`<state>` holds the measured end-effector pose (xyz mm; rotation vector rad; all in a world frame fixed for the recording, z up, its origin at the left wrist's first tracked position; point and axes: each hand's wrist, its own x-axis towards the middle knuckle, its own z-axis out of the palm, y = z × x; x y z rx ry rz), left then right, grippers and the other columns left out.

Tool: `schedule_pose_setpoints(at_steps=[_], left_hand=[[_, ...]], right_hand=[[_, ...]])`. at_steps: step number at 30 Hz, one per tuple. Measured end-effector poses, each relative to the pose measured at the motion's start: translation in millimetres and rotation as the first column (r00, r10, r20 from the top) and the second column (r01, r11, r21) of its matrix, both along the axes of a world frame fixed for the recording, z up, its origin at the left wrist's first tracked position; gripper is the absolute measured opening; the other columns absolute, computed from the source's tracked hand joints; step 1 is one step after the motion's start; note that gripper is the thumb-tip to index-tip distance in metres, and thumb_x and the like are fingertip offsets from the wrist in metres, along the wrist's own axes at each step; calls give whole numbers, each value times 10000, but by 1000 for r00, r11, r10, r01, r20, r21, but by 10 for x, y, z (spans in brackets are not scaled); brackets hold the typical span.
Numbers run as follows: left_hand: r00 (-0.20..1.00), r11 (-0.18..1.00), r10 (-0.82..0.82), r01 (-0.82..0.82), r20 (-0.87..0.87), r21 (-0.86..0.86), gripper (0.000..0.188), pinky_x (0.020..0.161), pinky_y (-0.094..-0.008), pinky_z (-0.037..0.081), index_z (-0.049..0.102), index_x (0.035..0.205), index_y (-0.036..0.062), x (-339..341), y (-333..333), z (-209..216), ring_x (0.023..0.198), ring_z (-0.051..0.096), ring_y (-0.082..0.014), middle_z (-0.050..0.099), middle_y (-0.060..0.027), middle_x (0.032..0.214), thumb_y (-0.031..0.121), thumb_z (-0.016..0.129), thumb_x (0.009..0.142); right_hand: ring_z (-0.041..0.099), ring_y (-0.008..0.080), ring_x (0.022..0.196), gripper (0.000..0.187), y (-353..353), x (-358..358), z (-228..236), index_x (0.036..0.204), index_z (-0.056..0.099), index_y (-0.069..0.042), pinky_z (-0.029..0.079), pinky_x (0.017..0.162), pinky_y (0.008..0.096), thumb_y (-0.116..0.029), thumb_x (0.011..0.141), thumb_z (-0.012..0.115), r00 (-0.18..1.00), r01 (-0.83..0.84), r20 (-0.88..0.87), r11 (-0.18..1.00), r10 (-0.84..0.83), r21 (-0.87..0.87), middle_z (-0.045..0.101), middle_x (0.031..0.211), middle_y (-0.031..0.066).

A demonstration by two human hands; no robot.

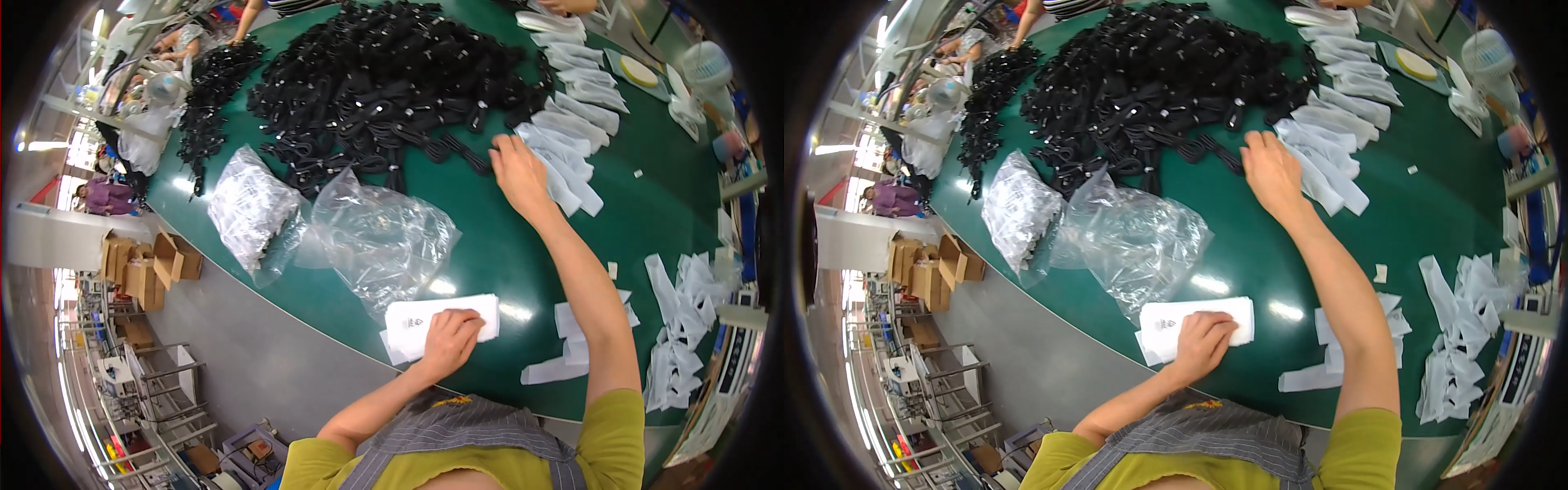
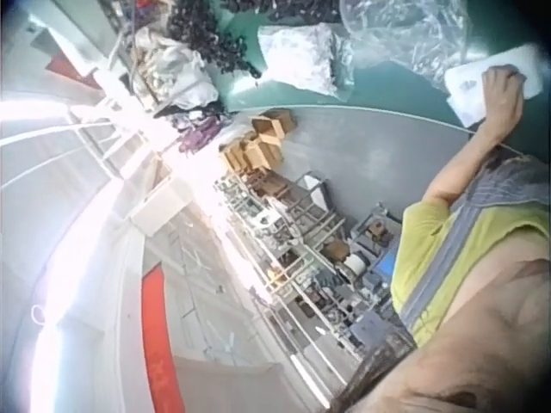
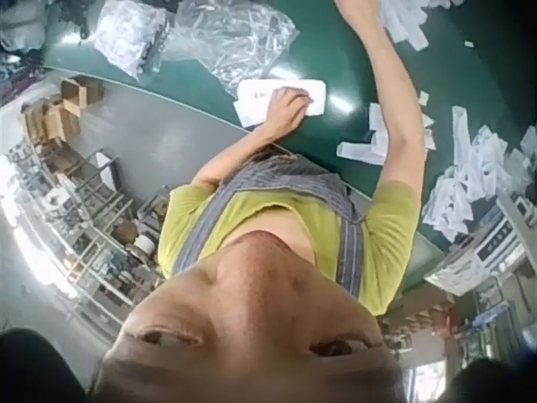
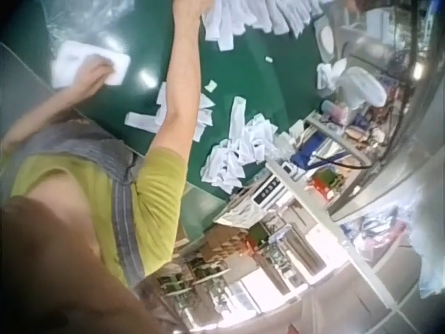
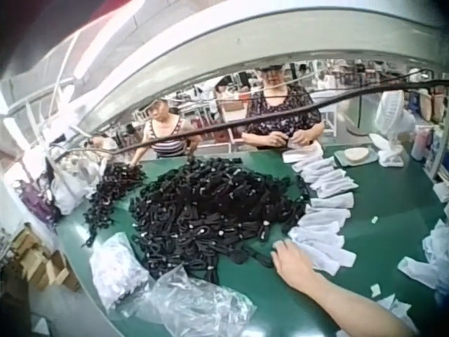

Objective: Packing bundled electrical cables into white plastic sleeves and then into a larger clear plastic bag.

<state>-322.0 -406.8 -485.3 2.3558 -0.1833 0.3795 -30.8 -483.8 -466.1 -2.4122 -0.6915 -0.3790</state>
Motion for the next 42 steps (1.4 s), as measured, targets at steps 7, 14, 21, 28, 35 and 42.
schedule_pose_setpoints(at_steps=[7, 14, 21, 28, 35, 42], left_hand=[[999, 995, -50, 52, 20, -81, 228, 750, -409, 451, 653, 980, 50, 162, 128, -1, 897, 596, -308, 641, -107, 994, -21, 653, 764], [996, 997, 78, -78, 32, -5, 235, 780, -383, 463, 658, 993, 42, 228, 253, 139, 914, 600, -306, 641, -110, 994, -45, 672, 775], [996, 971, -22, 42, -87, 237, 159, 744, -402, 448, 629, 914, 54, 301, -50, 152, 846, 572, -295, 596, -92, 910, 21, 696, 773], [999, 979, 42, -39, -9, 199, 138, 655, -387, 473, 619, 863, 43, 222, 9, 129, 753, 602, -284, 618, -90, 816, -26, 661, 751], [993, 993, 115, -116, 37, 23, 160, 703, -375, 459, 627, 870, 61, 186, 36, 103, 822, 606, -273, 625, -67, 870, -16, 689, 744], [976, 1000, -1, 0, 218, 6, 261, 728, -377, 446, 649, 918, 65, 160, 70, 124, 840, 604, -266, 630, -64, 905, -53, 711, 693]], right_hand=[[602, 369, 923, 231, 371, 32, -367, 1028, 566, 12, 525, 768, 470, -140, 869, 633, 995, 93, -6, 971, -97, -219, 598, 961, 180], [641, 374, 902, 308, -1082, -1383, 367, 1159, 577, -75, 508, 778, 430, -208, 894, 663, 881, -152, -452, 988, 141, 11, 674, 1010, 145], [647, 342, 878, 277, -1381, -2097, 371, 1098, 594, -52, 511, 772, 405, -142, 859, 702, 834, -113, -539, 993, 115, 36, 668, 971, 151], [599, 253, 857, 311, -1373, -2174, 216, 1069, 631, -70, 498, 731, 383, -114, 783, 746, 954, -208, -212, 977, 212, 41, 621, 918, 53], [585, 221, 832, 319, -1368, -2201, 268, 1052, 678, -78, 494, 709, 365, -93, 745, 762, 954, -289, -70, 956, 291, 44, 602, 921, 32], [600, 223, 815, 309, -1362, -2210, 328, 1071, 697, -81, 504, 660, 335, -132, 773, 762, 937, -284, -178, 952, 301, 118, 619, 915, 50]])
